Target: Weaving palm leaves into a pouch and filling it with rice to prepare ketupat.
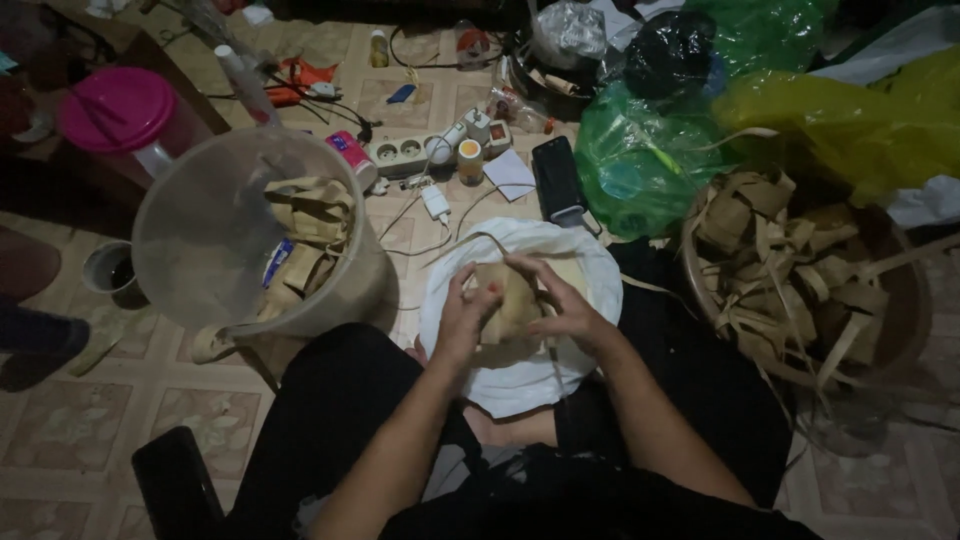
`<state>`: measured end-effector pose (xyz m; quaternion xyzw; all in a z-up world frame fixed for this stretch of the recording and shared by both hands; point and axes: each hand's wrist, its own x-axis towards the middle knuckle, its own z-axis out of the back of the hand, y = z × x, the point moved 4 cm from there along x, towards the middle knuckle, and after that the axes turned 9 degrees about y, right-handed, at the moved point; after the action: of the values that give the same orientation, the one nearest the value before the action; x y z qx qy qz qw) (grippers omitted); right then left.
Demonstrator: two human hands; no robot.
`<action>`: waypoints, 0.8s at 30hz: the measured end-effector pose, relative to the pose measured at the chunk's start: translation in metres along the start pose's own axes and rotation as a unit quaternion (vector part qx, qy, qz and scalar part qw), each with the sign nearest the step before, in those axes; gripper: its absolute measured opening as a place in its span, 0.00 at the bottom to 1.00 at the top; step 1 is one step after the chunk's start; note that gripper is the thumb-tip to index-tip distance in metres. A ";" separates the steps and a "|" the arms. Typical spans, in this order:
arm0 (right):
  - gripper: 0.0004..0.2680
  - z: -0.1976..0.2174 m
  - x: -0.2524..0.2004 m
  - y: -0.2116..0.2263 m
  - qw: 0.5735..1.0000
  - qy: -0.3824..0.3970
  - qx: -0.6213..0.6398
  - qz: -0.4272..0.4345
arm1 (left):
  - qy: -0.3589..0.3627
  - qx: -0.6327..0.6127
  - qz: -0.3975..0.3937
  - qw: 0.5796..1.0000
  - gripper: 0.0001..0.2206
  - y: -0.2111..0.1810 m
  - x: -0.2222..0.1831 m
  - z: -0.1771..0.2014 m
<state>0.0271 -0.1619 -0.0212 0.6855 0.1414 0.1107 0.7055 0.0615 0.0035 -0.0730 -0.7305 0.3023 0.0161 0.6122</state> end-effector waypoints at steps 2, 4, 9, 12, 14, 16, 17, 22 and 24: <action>0.39 0.004 0.005 0.003 0.998 -0.015 0.058 0.029 | 0.003 0.025 0.024 0.999 0.46 -0.016 -0.012 0.002; 0.36 0.009 0.007 0.003 0.991 -0.031 0.115 0.057 | 0.006 0.049 0.049 0.998 0.51 -0.027 -0.024 -0.001; 0.24 0.036 0.009 -0.055 0.958 -0.230 0.126 -0.113 | 0.021 0.068 -0.022 0.997 0.44 -0.028 -0.025 -0.009; 0.24 0.034 0.013 -0.076 0.942 -0.226 0.185 -0.164 | 0.008 0.094 -0.038 0.995 0.44 -0.040 -0.029 -0.012; 0.24 0.039 0.012 -0.086 0.942 -0.237 0.189 -0.143 | 0.013 0.112 -0.043 0.993 0.44 -0.051 -0.033 -0.014; 0.24 0.043 0.011 -0.079 0.942 -0.248 0.193 -0.121 | 0.018 0.130 -0.047 0.990 0.43 -0.055 -0.036 -0.015; 0.22 0.044 0.011 -0.065 0.956 -0.239 0.141 -0.094 | 0.024 0.167 -0.063 0.984 0.41 -0.054 -0.037 -0.016; 0.20 0.044 0.011 -0.045 0.975 -0.220 0.024 -0.029 | 0.019 0.315 -0.121 0.941 0.37 -0.039 -0.037 -0.020; 0.13 0.037 0.009 -0.032 0.977 -0.210 -0.033 -0.027 | -0.025 0.469 -0.187 0.863 0.33 -0.044 -0.042 -0.025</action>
<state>0.0475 -0.1940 -0.0530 0.6658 0.0050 -0.0500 0.7445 0.0387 0.0014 -0.0111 -0.3994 0.1166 -0.2238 0.8814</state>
